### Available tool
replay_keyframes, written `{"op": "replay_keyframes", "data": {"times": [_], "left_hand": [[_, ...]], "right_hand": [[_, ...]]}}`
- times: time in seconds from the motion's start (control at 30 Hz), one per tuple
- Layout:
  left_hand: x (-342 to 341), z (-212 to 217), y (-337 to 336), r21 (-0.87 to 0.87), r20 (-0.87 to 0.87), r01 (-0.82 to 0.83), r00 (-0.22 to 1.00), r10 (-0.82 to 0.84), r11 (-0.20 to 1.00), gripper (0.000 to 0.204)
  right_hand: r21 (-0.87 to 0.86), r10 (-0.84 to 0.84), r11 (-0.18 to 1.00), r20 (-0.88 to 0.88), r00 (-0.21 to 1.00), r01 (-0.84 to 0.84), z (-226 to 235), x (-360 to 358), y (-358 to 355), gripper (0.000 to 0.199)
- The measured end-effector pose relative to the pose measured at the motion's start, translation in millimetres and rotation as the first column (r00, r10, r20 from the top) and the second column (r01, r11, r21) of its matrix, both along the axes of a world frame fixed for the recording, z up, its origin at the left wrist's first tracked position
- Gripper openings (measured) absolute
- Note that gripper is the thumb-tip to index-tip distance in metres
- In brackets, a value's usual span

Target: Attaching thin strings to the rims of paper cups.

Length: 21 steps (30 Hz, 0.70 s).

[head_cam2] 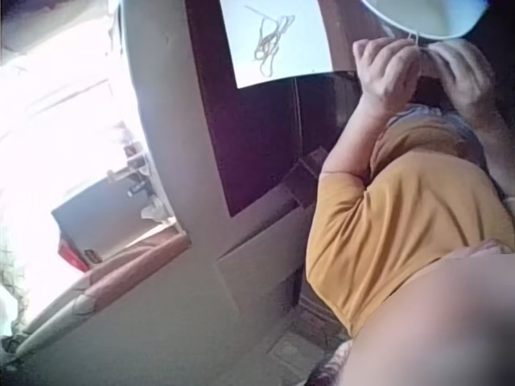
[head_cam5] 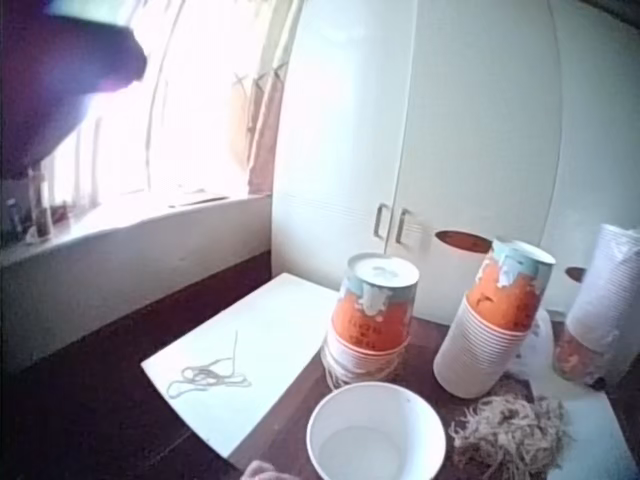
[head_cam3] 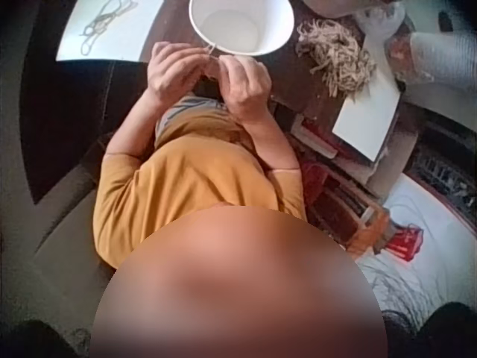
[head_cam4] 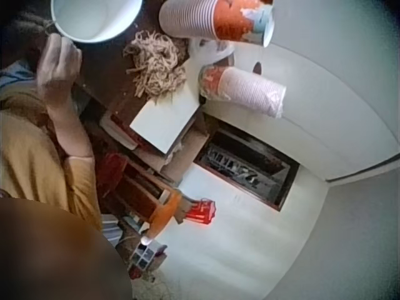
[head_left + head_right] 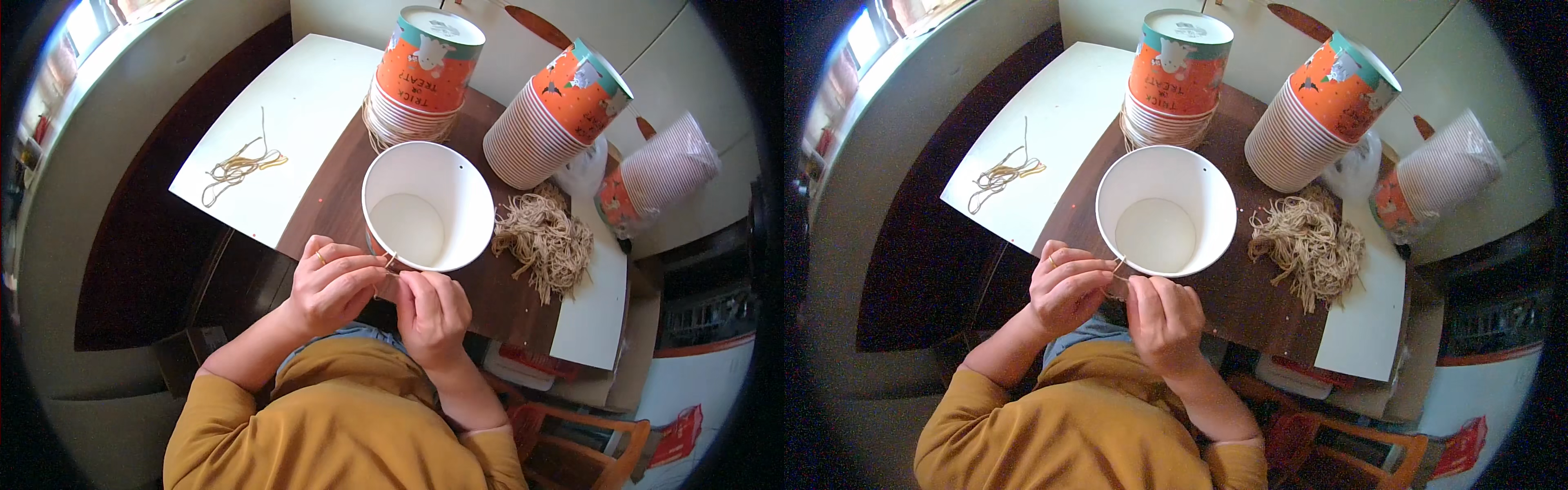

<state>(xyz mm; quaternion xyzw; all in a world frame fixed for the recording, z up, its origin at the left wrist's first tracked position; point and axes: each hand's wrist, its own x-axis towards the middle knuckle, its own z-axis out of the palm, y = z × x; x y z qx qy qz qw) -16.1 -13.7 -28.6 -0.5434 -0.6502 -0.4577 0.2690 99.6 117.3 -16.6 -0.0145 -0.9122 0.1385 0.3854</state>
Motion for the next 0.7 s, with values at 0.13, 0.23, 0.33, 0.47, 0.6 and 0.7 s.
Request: {"op": "replay_keyframes", "data": {"times": [0.13,0.23,0.33,0.47,0.6,0.7], "left_hand": [[5,2,-1,-0.015,-0.042,-0.074,0.996,0.073,0.997,0.021],[7,-7,2,0.013,0.032,-0.201,0.979,0.2,0.98,0.023],[16,-9,1,-0.015,0.582,-0.114,0.807,0.101,0.993,0.016],[16,-6,4,0.177,0.917,-0.043,0.371,-0.149,0.983,0.008],[10,-3,2,0.296,0.932,-0.035,0.232,-0.28,0.955,0.007],[6,-6,-2,0.239,0.946,-0.04,0.235,-0.223,0.97,0.008]], "right_hand": [[-0.121,-0.014,0.993,-0.021,1.0,0.011,-9,-4,-7,0.013],[-0.207,-0.013,0.978,0.017,1.0,0.016,-21,-15,-14,0.012],[-0.129,-0.086,0.988,-0.016,0.996,0.084,-29,-29,-15,0.01],[-0.382,0.059,0.923,0.032,0.998,-0.043,-28,-43,-14,0.017],[-0.747,0.241,0.644,-0.003,0.97,-0.163,-21,-48,-9,0.013],[-0.912,0.332,0.371,-0.043,0.942,-0.173,-21,-46,-9,0.011]]}}
